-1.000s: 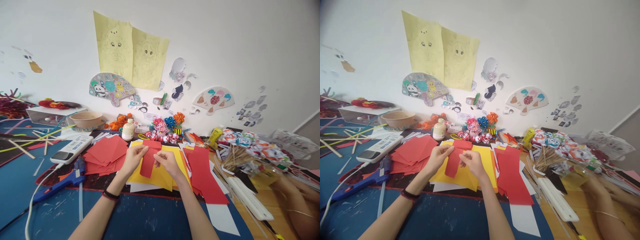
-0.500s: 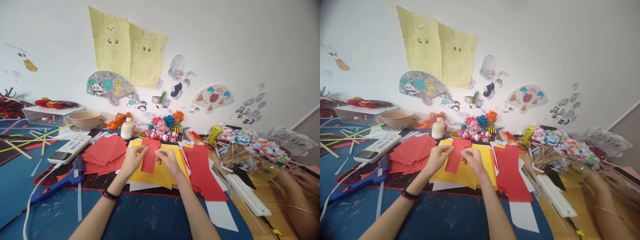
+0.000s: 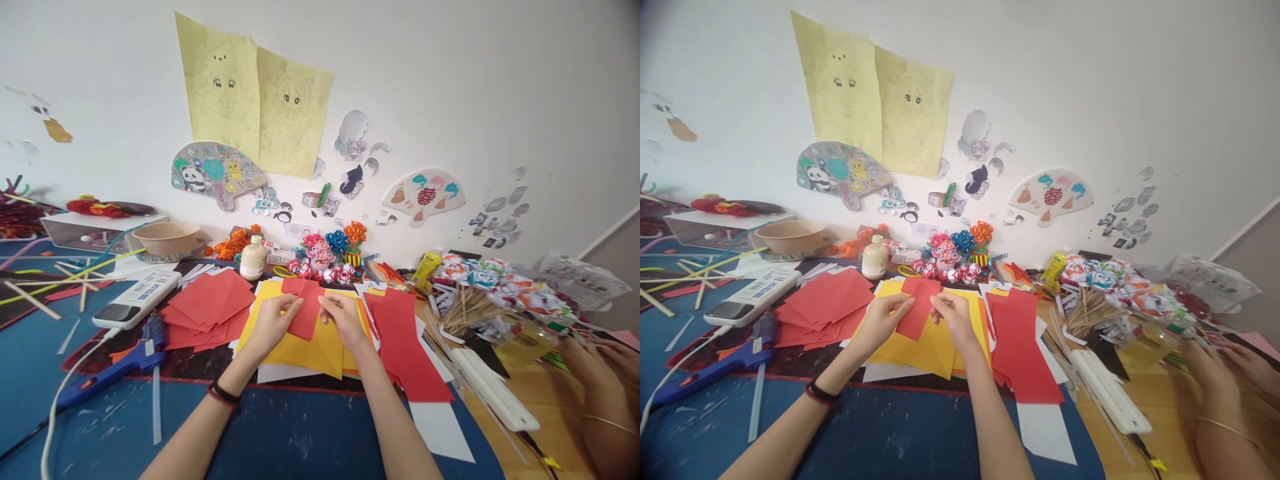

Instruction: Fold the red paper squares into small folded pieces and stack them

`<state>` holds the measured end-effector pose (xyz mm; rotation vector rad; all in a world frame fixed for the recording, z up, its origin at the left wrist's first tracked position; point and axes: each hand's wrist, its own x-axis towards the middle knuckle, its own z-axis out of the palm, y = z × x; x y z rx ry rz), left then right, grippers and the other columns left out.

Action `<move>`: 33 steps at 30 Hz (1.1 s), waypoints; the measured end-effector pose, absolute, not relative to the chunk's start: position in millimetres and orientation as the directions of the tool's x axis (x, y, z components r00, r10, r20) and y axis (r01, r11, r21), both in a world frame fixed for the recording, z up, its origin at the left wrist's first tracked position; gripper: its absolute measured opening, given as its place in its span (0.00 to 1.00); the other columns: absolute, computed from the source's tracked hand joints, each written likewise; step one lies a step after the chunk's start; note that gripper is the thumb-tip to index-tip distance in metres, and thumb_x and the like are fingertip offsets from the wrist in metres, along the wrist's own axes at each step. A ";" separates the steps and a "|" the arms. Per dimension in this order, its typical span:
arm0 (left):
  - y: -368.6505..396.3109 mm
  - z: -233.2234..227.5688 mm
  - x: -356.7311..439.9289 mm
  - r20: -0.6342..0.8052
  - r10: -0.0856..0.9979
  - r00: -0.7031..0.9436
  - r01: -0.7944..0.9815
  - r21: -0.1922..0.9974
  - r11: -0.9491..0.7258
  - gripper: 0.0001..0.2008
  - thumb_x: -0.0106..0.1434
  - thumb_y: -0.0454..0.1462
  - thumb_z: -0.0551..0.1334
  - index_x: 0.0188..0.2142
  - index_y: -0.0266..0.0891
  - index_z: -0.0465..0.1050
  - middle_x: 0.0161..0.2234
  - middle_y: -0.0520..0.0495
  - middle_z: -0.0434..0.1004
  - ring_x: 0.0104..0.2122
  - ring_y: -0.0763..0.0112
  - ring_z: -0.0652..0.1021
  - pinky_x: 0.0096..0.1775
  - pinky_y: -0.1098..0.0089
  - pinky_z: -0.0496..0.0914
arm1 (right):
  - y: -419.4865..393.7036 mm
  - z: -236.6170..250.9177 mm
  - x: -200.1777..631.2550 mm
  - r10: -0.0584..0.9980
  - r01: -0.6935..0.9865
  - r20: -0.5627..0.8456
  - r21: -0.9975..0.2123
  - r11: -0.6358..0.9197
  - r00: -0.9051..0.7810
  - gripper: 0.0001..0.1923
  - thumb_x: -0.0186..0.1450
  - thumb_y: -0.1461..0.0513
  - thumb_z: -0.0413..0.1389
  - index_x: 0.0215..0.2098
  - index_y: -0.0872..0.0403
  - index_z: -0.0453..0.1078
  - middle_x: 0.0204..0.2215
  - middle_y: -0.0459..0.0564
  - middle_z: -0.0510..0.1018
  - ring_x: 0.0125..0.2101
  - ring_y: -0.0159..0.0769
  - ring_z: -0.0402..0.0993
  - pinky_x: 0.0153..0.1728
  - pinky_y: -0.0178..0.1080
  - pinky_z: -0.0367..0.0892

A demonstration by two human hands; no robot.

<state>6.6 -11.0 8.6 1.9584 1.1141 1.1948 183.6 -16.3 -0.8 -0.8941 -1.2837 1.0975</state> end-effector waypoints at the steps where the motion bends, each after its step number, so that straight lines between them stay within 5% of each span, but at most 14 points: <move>1: -10.9 8.8 6.6 0.421 0.873 0.246 0.359 0.798 -0.485 0.20 0.64 0.47 0.52 0.22 0.36 0.65 0.21 0.54 0.64 0.24 0.75 0.63 0.27 0.75 0.56 | -15.8 -1.4 184.1 0.961 -0.127 0.273 -0.956 0.266 -0.042 0.14 0.59 0.55 0.59 0.22 0.56 0.70 0.18 0.45 0.70 0.18 0.28 0.62 0.20 0.33 0.58; 8: -13.0 9.7 9.4 0.436 0.866 0.247 0.431 0.751 -0.501 0.21 0.65 0.46 0.51 0.21 0.36 0.65 0.18 0.54 0.64 0.21 0.76 0.63 0.25 0.74 0.53 | -12.8 -3.3 188.2 0.958 -0.163 0.288 -0.944 0.287 0.021 0.13 0.59 0.56 0.60 0.22 0.56 0.70 0.18 0.45 0.70 0.18 0.28 0.62 0.21 0.33 0.58; 15: -16.0 10.9 10.9 0.398 0.884 0.247 0.331 0.822 -0.463 0.17 0.65 0.45 0.52 0.31 0.37 0.74 0.25 0.49 0.79 0.27 0.68 0.77 0.31 0.74 0.64 | -12.5 -2.0 191.8 0.953 -0.175 0.277 -0.939 0.296 0.125 0.12 0.58 0.56 0.60 0.23 0.56 0.70 0.19 0.44 0.69 0.19 0.28 0.62 0.22 0.33 0.58; 23: -11.8 7.4 7.7 0.403 0.887 0.225 0.371 0.806 -0.461 0.16 0.65 0.45 0.53 0.31 0.39 0.74 0.22 0.51 0.79 0.27 0.69 0.77 0.33 0.74 0.64 | -14.8 1.1 189.3 0.944 -0.227 0.277 -0.922 0.314 0.181 0.12 0.58 0.56 0.61 0.23 0.56 0.69 0.19 0.44 0.70 0.20 0.28 0.64 0.23 0.33 0.60; 28: -6.7 3.0 2.1 0.432 0.870 0.238 0.542 0.684 -0.488 0.17 0.66 0.43 0.51 0.28 0.41 0.73 0.22 0.51 0.78 0.24 0.69 0.75 0.30 0.73 0.61 | -10.5 -3.8 196.0 0.968 -0.210 0.227 -0.946 0.246 0.108 0.12 0.57 0.56 0.61 0.23 0.56 0.70 0.20 0.46 0.72 0.19 0.29 0.66 0.22 0.33 0.62; 31: -2.3 -1.1 0.6 0.485 0.833 0.268 0.656 0.541 -0.526 0.15 0.64 0.43 0.53 0.27 0.41 0.74 0.27 0.47 0.80 0.30 0.65 0.76 0.33 0.71 0.61 | -8.9 -7.7 197.9 0.978 -0.137 0.206 -0.969 0.206 0.009 0.13 0.57 0.55 0.61 0.23 0.56 0.71 0.19 0.47 0.74 0.19 0.31 0.68 0.22 0.34 0.63; 33: 0.0 -3.4 0.6 0.493 0.829 0.263 0.638 0.556 -0.533 0.14 0.64 0.43 0.54 0.30 0.42 0.76 0.32 0.47 0.81 0.34 0.64 0.76 0.36 0.70 0.63 | -9.1 -9.1 198.6 0.980 -0.086 0.191 -0.979 0.186 -0.054 0.13 0.57 0.54 0.61 0.23 0.56 0.71 0.19 0.47 0.74 0.18 0.32 0.69 0.22 0.35 0.64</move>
